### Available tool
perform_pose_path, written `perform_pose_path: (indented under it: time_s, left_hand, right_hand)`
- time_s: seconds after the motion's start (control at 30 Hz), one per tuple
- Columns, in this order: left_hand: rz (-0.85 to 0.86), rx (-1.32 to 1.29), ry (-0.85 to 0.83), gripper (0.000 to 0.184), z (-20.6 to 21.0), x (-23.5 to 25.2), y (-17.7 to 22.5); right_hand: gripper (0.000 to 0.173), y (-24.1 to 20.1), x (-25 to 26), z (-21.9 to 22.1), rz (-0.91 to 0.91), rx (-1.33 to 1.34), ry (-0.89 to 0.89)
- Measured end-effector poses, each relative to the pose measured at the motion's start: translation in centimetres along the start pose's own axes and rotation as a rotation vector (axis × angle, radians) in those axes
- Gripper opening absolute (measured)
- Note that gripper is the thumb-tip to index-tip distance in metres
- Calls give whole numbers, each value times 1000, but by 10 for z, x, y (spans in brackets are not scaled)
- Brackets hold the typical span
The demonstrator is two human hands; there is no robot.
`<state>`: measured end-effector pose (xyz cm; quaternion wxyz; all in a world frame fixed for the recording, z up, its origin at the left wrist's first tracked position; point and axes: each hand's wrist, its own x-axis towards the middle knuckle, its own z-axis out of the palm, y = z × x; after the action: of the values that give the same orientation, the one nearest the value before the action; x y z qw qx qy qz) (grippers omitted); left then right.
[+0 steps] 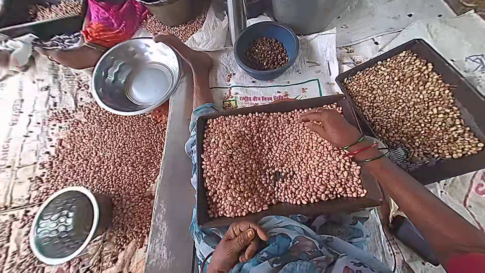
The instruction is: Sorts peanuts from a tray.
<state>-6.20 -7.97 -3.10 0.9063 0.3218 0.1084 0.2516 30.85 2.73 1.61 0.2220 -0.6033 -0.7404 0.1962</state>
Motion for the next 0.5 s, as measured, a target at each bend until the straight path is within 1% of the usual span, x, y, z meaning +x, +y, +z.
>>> perform_pose_path:
  time_s: [0.07, 0.1, 0.17, 0.23, 0.3, 0.37, 0.4, 0.43, 0.47, 0.5]
  left_hand:
    - [-11, -11, -19, 33, 0, 6, 1]
    - [-21, -17, -35, 33, 0, 10, 1]
    - [-46, -27, -46, 33, 2, 15, 3]
    - [-58, -30, -47, 32, 4, 16, 4]
    - [-40, -21, -38, 32, 4, 14, 4]
    - [-15, -21, -18, 32, 3, 8, 5]
    - [6, -28, -8, 32, 1, 6, 5]
    - [27, -44, 1, 33, 0, 4, 4]
    - [49, -78, 15, 33, -1, 2, 4]
    - [68, -119, 33, 33, -1, 2, 6]
  right_hand:
    - [32, -2, 15, 16, -1, 40, -66]
    - [40, -4, 25, 32, 8, 53, -92]
    - [54, -10, 44, 68, 51, 89, -96]
    - [60, -24, 55, 89, 127, 88, -119]
    - [55, -32, 55, 88, 143, 65, -149]
    - [45, -36, 40, 72, 130, 39, -97]
    - [37, -35, 27, 61, 84, 34, -32]
    - [25, -33, 12, 53, 8, 27, 27]
    - [15, -29, -3, 49, -73, 23, 47]
    - [10, -25, -15, 50, -130, 41, 18]
